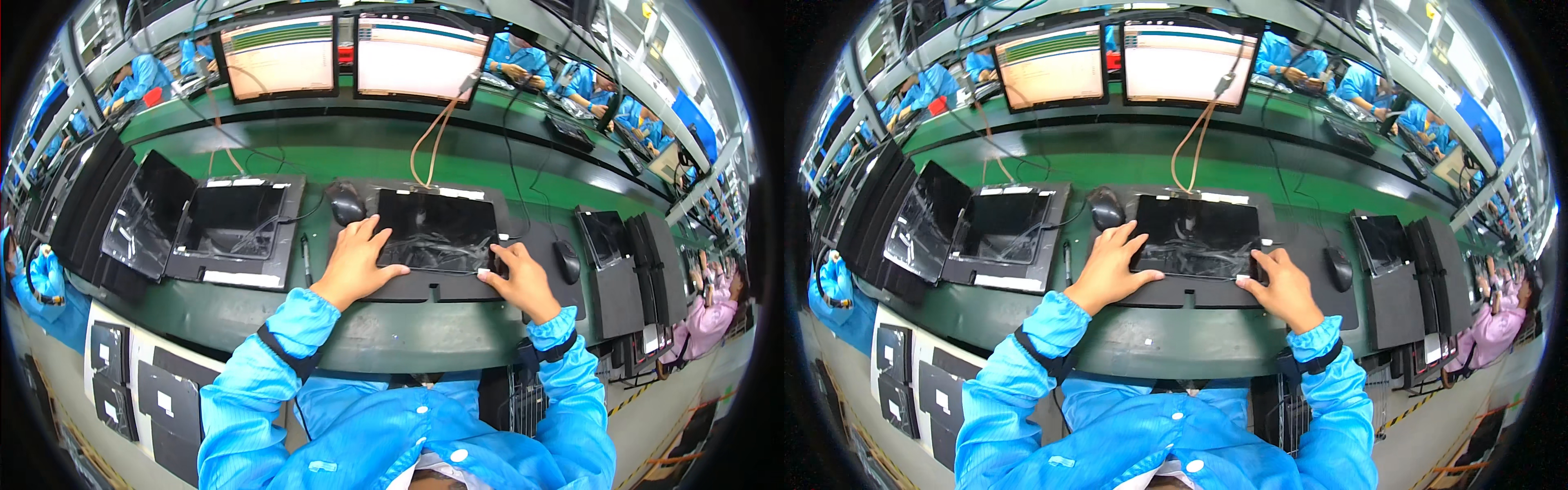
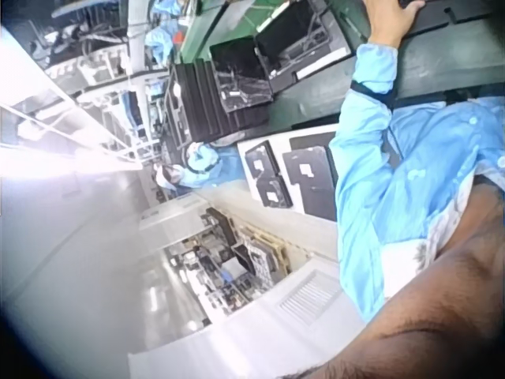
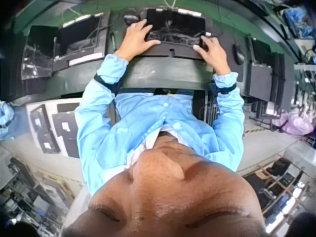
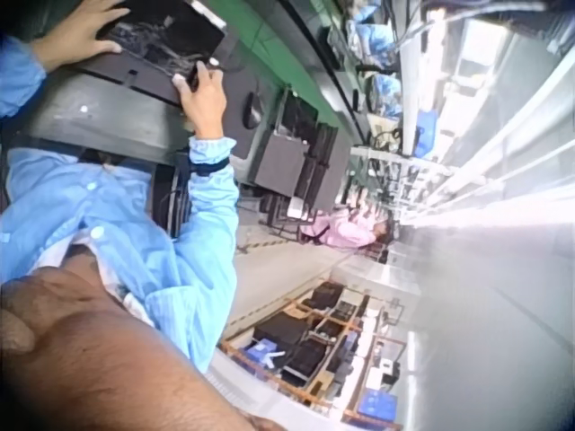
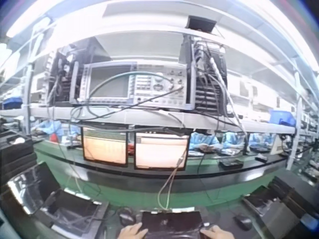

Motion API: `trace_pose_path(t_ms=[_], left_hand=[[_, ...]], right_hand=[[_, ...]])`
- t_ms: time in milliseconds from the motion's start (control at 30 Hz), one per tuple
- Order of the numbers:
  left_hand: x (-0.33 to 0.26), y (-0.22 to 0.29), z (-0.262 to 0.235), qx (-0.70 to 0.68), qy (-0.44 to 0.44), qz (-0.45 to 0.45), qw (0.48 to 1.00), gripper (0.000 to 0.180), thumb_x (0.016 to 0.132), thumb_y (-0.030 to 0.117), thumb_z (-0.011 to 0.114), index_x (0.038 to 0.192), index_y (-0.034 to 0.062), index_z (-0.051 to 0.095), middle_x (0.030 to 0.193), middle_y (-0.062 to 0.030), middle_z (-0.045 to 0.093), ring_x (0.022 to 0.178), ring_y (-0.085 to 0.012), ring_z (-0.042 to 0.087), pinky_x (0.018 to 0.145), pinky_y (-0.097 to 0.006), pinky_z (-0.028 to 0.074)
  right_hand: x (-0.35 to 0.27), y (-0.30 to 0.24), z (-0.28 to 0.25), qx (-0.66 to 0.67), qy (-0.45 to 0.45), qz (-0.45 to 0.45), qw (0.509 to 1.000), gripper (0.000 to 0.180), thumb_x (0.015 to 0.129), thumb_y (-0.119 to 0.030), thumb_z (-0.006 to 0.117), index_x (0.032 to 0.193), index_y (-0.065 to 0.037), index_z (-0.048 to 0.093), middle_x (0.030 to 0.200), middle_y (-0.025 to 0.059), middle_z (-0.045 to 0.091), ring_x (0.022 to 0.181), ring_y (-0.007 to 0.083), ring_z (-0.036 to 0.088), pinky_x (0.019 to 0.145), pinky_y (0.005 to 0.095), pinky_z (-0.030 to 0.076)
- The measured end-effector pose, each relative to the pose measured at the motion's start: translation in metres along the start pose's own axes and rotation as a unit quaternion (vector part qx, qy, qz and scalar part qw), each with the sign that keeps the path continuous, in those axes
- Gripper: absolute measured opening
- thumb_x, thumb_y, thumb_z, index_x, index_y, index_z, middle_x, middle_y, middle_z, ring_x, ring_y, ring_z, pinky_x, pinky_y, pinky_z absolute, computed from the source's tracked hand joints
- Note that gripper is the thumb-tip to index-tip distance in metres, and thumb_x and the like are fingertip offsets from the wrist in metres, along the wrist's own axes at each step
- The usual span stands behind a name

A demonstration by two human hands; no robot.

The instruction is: Testing, inspecting, and marking electronic tablet-like devices at a factory workstation.

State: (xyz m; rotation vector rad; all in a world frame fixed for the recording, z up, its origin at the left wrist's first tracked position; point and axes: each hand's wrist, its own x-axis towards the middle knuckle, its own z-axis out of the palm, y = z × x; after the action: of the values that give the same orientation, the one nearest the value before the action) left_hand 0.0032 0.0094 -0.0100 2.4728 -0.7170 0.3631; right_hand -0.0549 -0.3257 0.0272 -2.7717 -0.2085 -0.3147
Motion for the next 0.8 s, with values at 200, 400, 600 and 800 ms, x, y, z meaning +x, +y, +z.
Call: trace_pose_path(t_ms=[200,400,600,800], left_hand=[[-0.016,0.007,-0.023,-0.070,0.038,-0.007,0.997,0.070,0.077,0.043,0.087,0.127,-0.0026,0.068,0.144,-0.0269,0.054,0.134,-0.0429,0.051,0.113,-0.049,0.041],[-0.093,-0.064,-0.104,0.125,0.220,-0.155,0.955,0.069,0.083,0.038,0.081,0.137,-0.0005,0.061,0.152,-0.0252,0.047,0.142,-0.0401,0.043,0.118,-0.058,0.031],[-0.137,-0.133,-0.128,0.249,0.158,-0.201,0.934,0.083,0.077,0.047,0.082,0.138,-0.0042,0.057,0.148,-0.0240,0.049,0.143,-0.0378,0.040,0.120,-0.062,0.019],[-0.132,-0.151,-0.145,0.206,0.140,-0.126,0.960,0.094,0.071,0.044,0.088,0.147,0.0021,0.051,0.149,-0.0223,0.049,0.145,-0.0371,0.040,0.120,-0.056,0.024]], right_hand=[[0.044,-0.072,-0.030,-0.228,-0.105,-0.048,0.967,0.053,0.082,-0.046,0.080,0.118,-0.008,0.073,0.102,0.0154,0.069,0.096,0.0358,0.070,0.081,0.0465,0.056],[0.121,-0.209,0.068,0.081,0.061,-0.408,0.907,0.025,0.085,-0.024,0.075,0.101,-0.005,0.076,0.093,0.0126,0.070,0.093,0.0344,0.067,0.081,0.0466,0.054],[0.169,-0.282,0.162,0.010,-0.026,-0.336,0.942,0.021,0.087,-0.026,0.071,0.092,-0.006,0.074,0.095,0.0132,0.067,0.104,0.0321,0.064,0.089,0.0456,0.049],[0.182,-0.293,0.138,0.069,-0.087,-0.341,0.934,0.024,0.090,-0.024,0.067,0.099,-0.003,0.072,0.094,0.0200,0.072,0.091,0.0403,0.070,0.081,0.0499,0.056]])
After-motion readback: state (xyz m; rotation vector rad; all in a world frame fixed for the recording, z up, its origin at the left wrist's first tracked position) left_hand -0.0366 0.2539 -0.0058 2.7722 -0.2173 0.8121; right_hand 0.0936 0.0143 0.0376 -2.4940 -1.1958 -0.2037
